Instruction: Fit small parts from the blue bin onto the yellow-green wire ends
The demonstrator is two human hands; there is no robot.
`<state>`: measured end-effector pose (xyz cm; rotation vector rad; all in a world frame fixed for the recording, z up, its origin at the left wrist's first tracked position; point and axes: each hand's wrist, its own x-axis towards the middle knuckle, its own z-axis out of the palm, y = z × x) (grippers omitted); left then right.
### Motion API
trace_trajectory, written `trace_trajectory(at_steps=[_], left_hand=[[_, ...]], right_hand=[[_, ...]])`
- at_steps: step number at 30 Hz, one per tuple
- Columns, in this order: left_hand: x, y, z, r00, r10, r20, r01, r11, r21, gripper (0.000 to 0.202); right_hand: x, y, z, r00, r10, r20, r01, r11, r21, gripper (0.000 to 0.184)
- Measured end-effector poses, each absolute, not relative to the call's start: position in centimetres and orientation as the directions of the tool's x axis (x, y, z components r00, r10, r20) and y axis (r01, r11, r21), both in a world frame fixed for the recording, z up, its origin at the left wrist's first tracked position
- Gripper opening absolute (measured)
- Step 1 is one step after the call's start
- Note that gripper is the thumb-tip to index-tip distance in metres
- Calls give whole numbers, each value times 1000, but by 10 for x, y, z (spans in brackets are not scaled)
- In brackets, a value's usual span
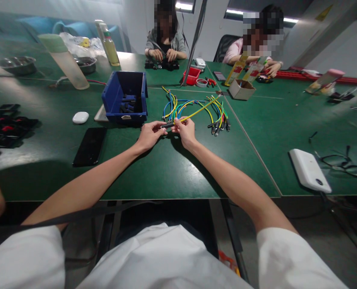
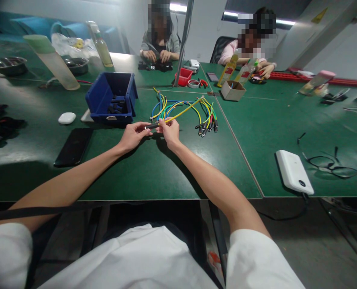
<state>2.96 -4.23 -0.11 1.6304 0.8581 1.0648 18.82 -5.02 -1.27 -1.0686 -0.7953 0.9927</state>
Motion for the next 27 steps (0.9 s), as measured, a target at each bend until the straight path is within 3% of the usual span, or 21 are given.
trace_trajectory(at_steps=[6,11,17,21,27], left_hand=[[29,-44,-3,386,871,304,155,-386,909,31],[26,-48,2,391,819,421,372,-559,741,26],[22,-47,2,427,757,495,444,-652,614,19],[22,-48,5,404,782,474,439,-620,650,20],[28,-59,11,287,875,390,290,-467,835,24]], right_hand=[[188,-50,-13,367,928,65,-251,167,-954,33],[186,-52,-10,356,933,57,-260,158,-953,35],[183,-56,-7,330,943,39,-250,127,-960,35],[183,-57,-3,327,944,42,-248,129,-960,37],[183,-61,6,346,928,140,-161,206,-965,39]])
